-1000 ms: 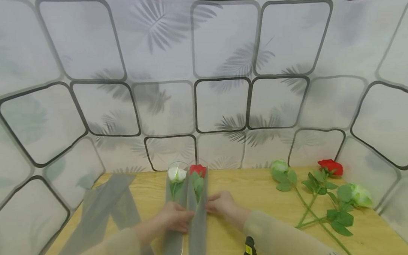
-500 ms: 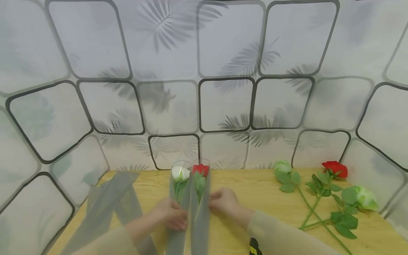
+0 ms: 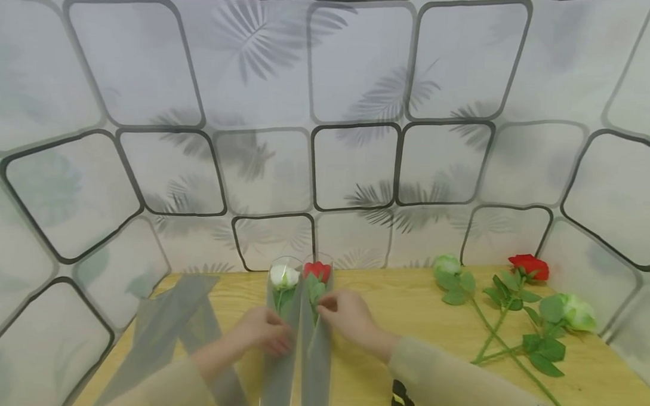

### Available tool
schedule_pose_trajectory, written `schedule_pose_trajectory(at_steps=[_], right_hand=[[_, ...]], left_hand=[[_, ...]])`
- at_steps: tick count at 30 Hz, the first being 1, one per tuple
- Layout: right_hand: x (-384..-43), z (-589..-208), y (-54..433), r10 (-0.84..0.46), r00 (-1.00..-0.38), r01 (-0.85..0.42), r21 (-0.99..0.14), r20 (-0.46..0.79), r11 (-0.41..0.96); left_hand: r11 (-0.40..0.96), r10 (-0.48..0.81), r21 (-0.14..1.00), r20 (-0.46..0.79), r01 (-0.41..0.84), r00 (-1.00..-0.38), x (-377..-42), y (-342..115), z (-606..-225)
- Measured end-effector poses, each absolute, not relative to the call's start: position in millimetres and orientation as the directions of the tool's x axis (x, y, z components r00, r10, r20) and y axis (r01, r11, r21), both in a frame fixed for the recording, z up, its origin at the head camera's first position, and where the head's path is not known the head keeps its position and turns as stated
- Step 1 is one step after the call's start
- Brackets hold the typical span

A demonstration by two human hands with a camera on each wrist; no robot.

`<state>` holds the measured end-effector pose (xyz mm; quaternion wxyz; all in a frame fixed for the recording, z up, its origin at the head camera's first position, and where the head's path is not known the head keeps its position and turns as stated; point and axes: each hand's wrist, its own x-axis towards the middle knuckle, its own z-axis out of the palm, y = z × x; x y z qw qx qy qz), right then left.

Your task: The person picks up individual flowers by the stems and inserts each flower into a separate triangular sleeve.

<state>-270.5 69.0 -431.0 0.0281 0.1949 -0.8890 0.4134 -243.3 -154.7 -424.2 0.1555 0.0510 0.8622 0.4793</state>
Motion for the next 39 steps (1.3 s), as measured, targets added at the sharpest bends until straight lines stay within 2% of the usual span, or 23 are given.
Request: schedule_pose_trajectory(at_steps=[6,14,19,23,26,31,39], right_hand=[[-261,-418,52,-0.445,-0.875,-0.456,-0.633,0.191,0.625],[-250,-401,33,-0.555,-0.831,-0.474,-0.565,0.036,0.675],[-244,-394,26,-0.564,-0.825,-0.473,-0.506,-0.034,0.721],[-241,-392,20,-0.593,-0.804,-0.521,-0.439,-0.034,0.732],[-239,-392,15,-0.615,-0.787,-0.552,-0.401,-0.037,0.731],[-236,-392,6,-0.628,-0.777,-0.569,-0.374,-0.047,0.732],[-232,-400,-9,-0.652,-0.757,-0.6,-0.348,-0.043,0.72]], left_hand=[[0.603,0.231,0.798,-0.186,-0.01,-0.955,-243,-163,-413],[0.665,0.122,0.745,-0.174,-0.049,-0.977,-244,-179,-407],[0.795,0.095,0.606,-0.101,0.015,-0.99,-242,-196,-404],[0.894,0.106,0.439,-0.018,0.088,-0.994,-241,-215,-404],[0.921,0.111,0.374,0.019,0.11,-0.994,-239,-228,-407],[0.942,0.092,0.322,0.029,0.096,-0.995,-235,-246,-411],[0.965,-0.03,0.26,0.004,-0.028,-1.0,-236,-274,-410]])
